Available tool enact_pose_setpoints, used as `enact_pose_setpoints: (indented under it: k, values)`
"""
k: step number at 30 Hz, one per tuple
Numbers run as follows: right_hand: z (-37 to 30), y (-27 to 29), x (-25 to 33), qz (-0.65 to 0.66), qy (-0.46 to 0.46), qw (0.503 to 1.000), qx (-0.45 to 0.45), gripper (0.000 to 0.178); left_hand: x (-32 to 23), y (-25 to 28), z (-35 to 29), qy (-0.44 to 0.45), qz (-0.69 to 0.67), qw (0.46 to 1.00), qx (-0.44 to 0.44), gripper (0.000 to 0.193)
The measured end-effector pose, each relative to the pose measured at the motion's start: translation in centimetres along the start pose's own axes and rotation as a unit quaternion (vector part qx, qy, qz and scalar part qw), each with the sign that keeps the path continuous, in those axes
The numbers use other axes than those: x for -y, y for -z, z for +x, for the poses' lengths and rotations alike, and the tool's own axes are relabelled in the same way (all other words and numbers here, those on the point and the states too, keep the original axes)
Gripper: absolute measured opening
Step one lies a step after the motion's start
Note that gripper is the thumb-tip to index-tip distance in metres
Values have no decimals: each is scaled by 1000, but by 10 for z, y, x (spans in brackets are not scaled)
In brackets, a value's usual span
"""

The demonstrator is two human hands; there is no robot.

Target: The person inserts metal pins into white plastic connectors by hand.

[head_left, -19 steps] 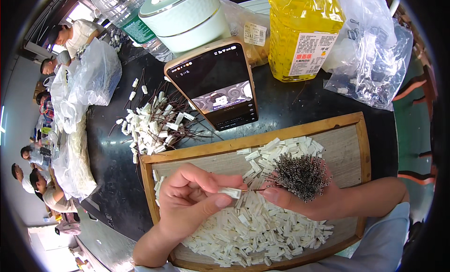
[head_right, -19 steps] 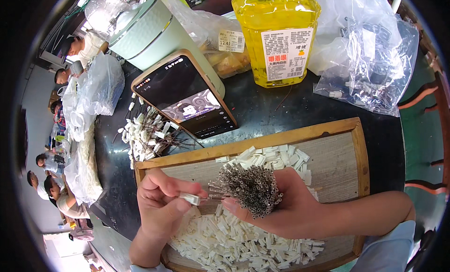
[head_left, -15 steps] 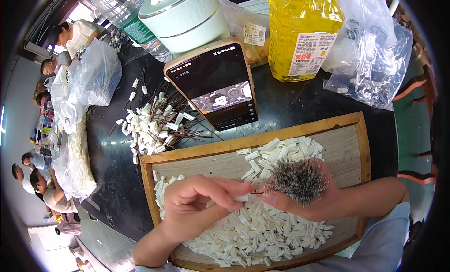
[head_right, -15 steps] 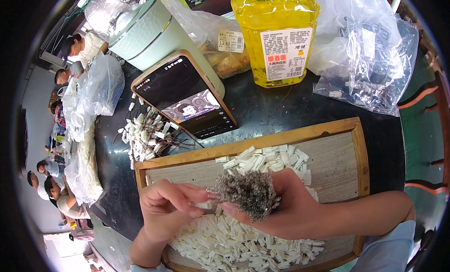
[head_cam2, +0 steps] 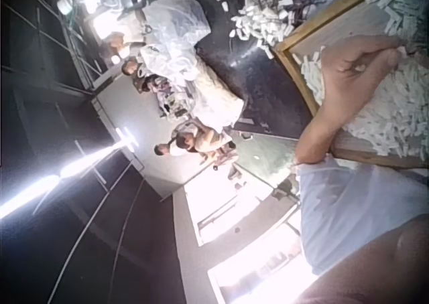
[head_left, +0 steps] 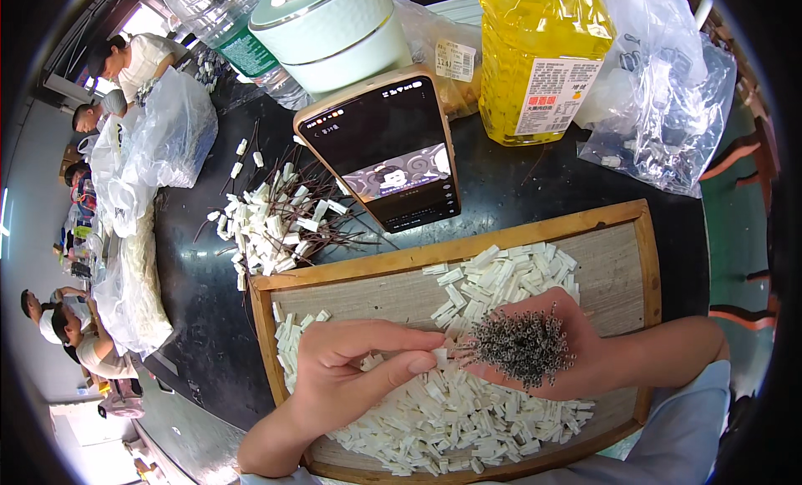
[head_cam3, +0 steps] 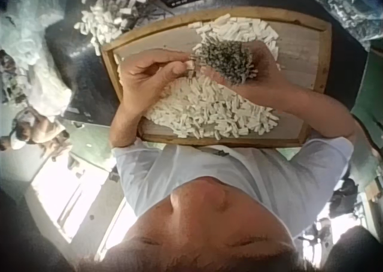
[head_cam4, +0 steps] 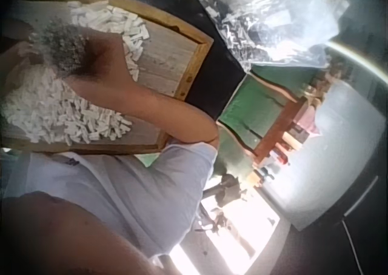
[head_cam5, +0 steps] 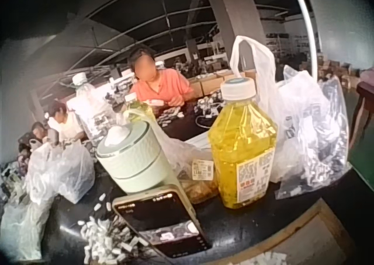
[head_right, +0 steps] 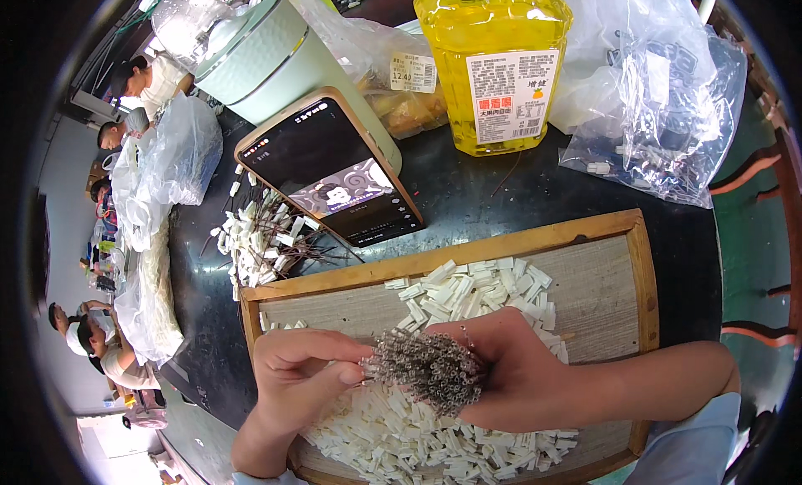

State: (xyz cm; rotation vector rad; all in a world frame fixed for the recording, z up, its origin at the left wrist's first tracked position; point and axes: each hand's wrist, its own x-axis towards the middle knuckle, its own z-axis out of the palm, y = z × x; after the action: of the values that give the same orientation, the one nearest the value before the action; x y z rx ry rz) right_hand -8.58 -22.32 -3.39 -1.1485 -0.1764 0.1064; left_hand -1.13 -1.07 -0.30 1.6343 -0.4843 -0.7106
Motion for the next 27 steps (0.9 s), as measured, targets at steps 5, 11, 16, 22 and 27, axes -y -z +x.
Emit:
enact_pose_setpoints:
  k: [5, 11, 16, 22, 27]
  values:
    - [10, -6, 20, -61, -175, 983, 0, 26, -13, 23, -1, -139, 92, 985, -40, 15]
    - [14, -5, 19, 36, -245, 963, -106, 16, -17, 61, 8, -152, 467, 793, -359, 26]
    - [10, -1, 18, 57, -230, 968, -84, 17, -18, 4, 5, -144, 489, 860, 32, 41]
    - [11, -4, 22, -14, -205, 974, -95, 15, 7, -5, 20, -226, 554, 798, 76, 40]
    - [11, -3, 20, -9, -198, 976, -90, 14, 17, 4, 18, -253, 542, 800, 47, 35]
